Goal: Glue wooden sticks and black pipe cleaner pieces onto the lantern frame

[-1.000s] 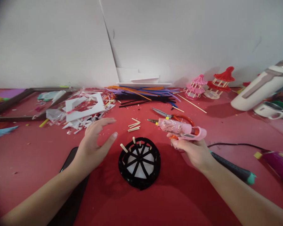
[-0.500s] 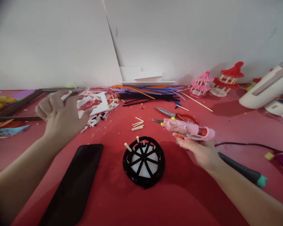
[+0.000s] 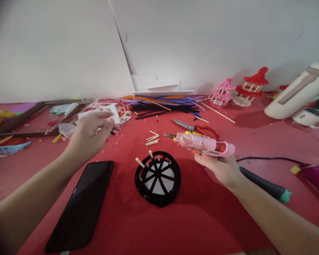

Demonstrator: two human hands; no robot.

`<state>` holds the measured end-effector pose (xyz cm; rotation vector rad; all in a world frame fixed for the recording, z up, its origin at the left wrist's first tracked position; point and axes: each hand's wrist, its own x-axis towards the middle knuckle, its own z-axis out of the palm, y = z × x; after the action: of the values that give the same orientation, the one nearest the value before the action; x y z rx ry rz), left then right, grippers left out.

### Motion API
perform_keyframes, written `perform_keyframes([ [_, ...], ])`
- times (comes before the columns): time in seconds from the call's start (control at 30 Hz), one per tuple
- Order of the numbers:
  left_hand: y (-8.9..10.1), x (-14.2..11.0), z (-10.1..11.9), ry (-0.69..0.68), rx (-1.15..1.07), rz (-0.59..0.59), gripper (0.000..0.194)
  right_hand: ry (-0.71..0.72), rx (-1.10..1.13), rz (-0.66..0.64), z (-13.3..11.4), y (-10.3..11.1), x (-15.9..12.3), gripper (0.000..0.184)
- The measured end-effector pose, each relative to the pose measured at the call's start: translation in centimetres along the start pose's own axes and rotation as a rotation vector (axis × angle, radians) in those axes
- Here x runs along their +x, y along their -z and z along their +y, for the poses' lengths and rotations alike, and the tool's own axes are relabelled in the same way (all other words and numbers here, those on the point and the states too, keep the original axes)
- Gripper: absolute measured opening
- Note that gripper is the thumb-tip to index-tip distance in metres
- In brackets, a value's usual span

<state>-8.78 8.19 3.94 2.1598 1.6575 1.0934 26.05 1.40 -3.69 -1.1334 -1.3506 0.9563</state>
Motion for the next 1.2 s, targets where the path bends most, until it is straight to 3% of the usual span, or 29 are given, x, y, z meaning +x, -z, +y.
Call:
perform_keyframes([
  [0.07,-0.9,-1.8,1.0,-0.036,-0.322,-0.246,0.055,0.071,-0.092,-0.011,-0.3,0.2,-0.1,0.011],
  [0.1,-1.6,-2.9,1.4,-0.089,-0.444,-0.436,0.067,0.112,-0.149,-0.021,-0.5,0.4,-0.1,0.012],
  [0.17,-2.8,-5.0,1.7,-0.199,-0.515,-0.661,0.123,0.203,-0.266,-0.043,-1.0,0.7,0.0,0.018],
  [0.2,-3.3,-5.8,1.8,-0.246,-0.530,-0.701,0.137,0.253,-0.320,-0.056,-1.3,0.9,0.1,0.021],
  [0.27,-4.1,-6.8,1.8,-0.271,-0.570,-0.726,0.147,0.360,-0.397,-0.071,-2.0,1.0,0.4,0.025],
  [0.4,-4.5,-7.0,1.9,-0.140,-0.599,-0.700,0.139,0.529,-0.445,-0.070,-3.6,0.5,0.7,0.023],
  [0.53,-4.3,-7.3,2.0,-0.077,-0.652,-0.691,0.135,0.578,-0.545,-0.109,-4.3,0.2,0.7,0.022],
  [0.7,-4.3,-8.0,1.8,-0.129,-0.570,-0.615,0.139,0.635,-0.656,-0.109,-4.2,0.1,0.3,0.025],
  [0.8,-4.1,-7.8,2.0,-0.153,-0.511,-0.621,0.130,0.671,-0.700,-0.143,-4.3,-0.2,0.0,0.028],
  [0.97,-3.5,-6.7,3.0,-0.216,-0.476,-0.673,0.096,0.717,-0.749,-0.194,-4.7,-0.6,-0.2,0.028],
  [1.2,-3.3,-6.5,3.4,-0.259,-0.447,-0.653,0.090,0.752,-0.775,-0.180,-4.4,-0.4,-0.6,0.032],
])
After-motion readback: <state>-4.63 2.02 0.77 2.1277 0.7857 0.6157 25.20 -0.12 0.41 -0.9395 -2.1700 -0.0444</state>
